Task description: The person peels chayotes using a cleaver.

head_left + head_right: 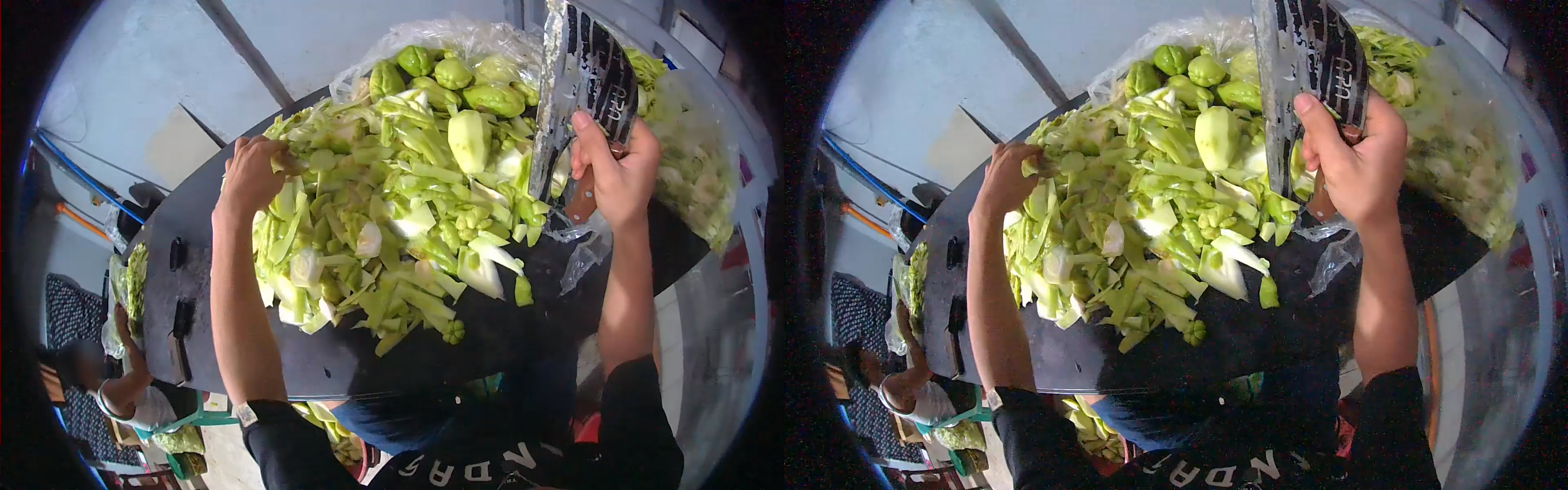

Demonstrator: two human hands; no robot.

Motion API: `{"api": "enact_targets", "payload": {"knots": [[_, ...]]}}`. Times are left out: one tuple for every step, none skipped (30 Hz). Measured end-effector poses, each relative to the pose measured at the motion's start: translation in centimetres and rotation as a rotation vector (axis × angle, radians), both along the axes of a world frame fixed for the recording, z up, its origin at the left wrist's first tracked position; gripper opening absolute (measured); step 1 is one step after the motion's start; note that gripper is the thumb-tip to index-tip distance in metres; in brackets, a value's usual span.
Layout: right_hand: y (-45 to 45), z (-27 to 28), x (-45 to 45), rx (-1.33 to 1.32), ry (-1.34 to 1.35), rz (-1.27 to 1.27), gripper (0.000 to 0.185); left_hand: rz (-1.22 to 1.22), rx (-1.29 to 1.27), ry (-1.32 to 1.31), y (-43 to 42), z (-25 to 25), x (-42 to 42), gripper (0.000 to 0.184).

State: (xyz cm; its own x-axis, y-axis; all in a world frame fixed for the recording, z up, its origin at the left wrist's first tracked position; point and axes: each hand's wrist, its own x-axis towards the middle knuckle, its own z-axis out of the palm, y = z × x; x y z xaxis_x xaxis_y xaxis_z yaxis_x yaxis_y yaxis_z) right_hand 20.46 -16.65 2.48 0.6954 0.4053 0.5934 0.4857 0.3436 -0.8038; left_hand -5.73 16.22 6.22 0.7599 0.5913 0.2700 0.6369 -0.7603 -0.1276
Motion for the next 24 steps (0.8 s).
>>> {"api": "enact_targets", "payload": {"knots": [[0.0, -0.1, 0.0, -0.002, -0.001, -0.002, 0.018, 0.052, -0.102, 0.053, 0.2, 0.4, 0.1, 0.04], [0.1, -0.1, 0.1, -0.003, 0.002, 0.006, 0.018, 0.051, -0.103, 0.05, 0.1, 0.8, 0.6, 0.04], [0.1, -0.2, 0.1, -0.002, 0.003, 0.014, 0.019, 0.062, -0.079, 0.127, 0.1, 1.2, 0.9, 0.039], [0.1, -0.2, 0.2, -0.003, 0.001, 0.016, 0.019, 0.073, -0.054, 0.204, 0.2, 1.4, 1.2, 0.039], [0.1, -0.2, 0.2, -0.008, 0.01, 0.008, 0.019, 0.074, -0.054, 0.203, 0.5, 1.4, 1.3, 0.039], [0.2, -0.2, 0.3, -0.011, 0.02, 0.0, 0.019, 0.041, -0.068, 0.205, 1.0, 1.4, 1.2, 0.041], [0.2, -0.2, 0.3, -0.01, 0.021, 0.0, 0.019, 0.009, -0.082, 0.209, 1.3, 1.4, 1.2, 0.042], [0.2, -0.2, 0.3, -0.008, 0.019, -0.006, 0.018, 0.009, -0.082, 0.209, 1.2, 1.8, 1.4, 0.042], [0.1, -0.2, 0.3, -0.006, 0.016, -0.012, 0.018, 0.065, -0.101, 0.226, 1.2, 2.3, 1.5, 0.043], [0.1, -0.2, 0.3, -0.008, 0.016, -0.012, 0.018, 0.121, -0.123, 0.243, 1.0, 2.5, 1.6, 0.043], [0.1, -0.2, 0.2, -0.012, 0.002, -0.025, 0.018, 0.122, -0.126, 0.245, 1.0, 2.3, 1.3, 0.043], [0.1, -0.2, 0.2, -0.014, -0.011, -0.039, 0.018, 0.073, -0.074, 0.185, 1.1, 2.0, 0.7, 0.04], [0.1, -0.2, 0.2, -0.014, -0.009, -0.04, 0.018, 0.023, -0.023, 0.126, 1.3, 1.9, 0.2, 0.037], [0.0, -0.2, 0.2, -0.023, -0.022, -0.042, 0.017, 0.021, -0.024, 0.129, 1.5, 2.0, 0.1, 0.037], [0.0, -0.2, 0.1, -0.032, -0.039, -0.043, 0.017, 0.043, -0.046, 0.092, 1.7, 2.3, -0.1, 0.035], [0.1, -0.2, 0.1, -0.033, -0.039, -0.041, 0.017, 0.065, -0.067, 0.053, 2.1, 2.5, -0.5, 0.033], [0.1, -0.3, 0.0, -0.03, -0.03, -0.038, 0.017, 0.068, -0.069, 0.052, 2.8, 2.5, -1.1, 0.033], [0.2, -0.2, -0.1, -0.025, -0.023, -0.035, 0.017, 0.071, -0.047, -0.036, 3.8, 2.3, -1.8, 0.031], [0.2, -0.2, -0.1, -0.024, -0.026, -0.033, 0.017, 0.072, -0.025, -0.125, 4.9, 2.3, -2.5, 0.029], [0.2, -0.2, -0.1, -0.029, -0.027, -0.033, 0.017, 0.073, -0.024, -0.127, 6.0, 2.3, -3.2, 0.029], [0.3, -0.3, -0.1, -0.034, -0.028, -0.032, 0.017, 0.054, -0.038, -0.214, 6.9, 2.4, -4.0, 0.028], [0.3, -0.3, -0.1, -0.034, -0.03, -0.03, 0.017, 0.034, -0.051, -0.3, 7.7, 2.3, -4.5, 0.027], [0.4, -0.4, -0.1, -0.033, -0.033, -0.03, 0.017, 0.123, -0.151, -0.315, 7.2, 2.9, -4.8, 0.033], [0.4, -0.4, -0.1, -0.031, -0.036, -0.03, 0.017, 0.124, -0.151, -0.316, 7.6, 2.8, -4.9, 0.033]]}}
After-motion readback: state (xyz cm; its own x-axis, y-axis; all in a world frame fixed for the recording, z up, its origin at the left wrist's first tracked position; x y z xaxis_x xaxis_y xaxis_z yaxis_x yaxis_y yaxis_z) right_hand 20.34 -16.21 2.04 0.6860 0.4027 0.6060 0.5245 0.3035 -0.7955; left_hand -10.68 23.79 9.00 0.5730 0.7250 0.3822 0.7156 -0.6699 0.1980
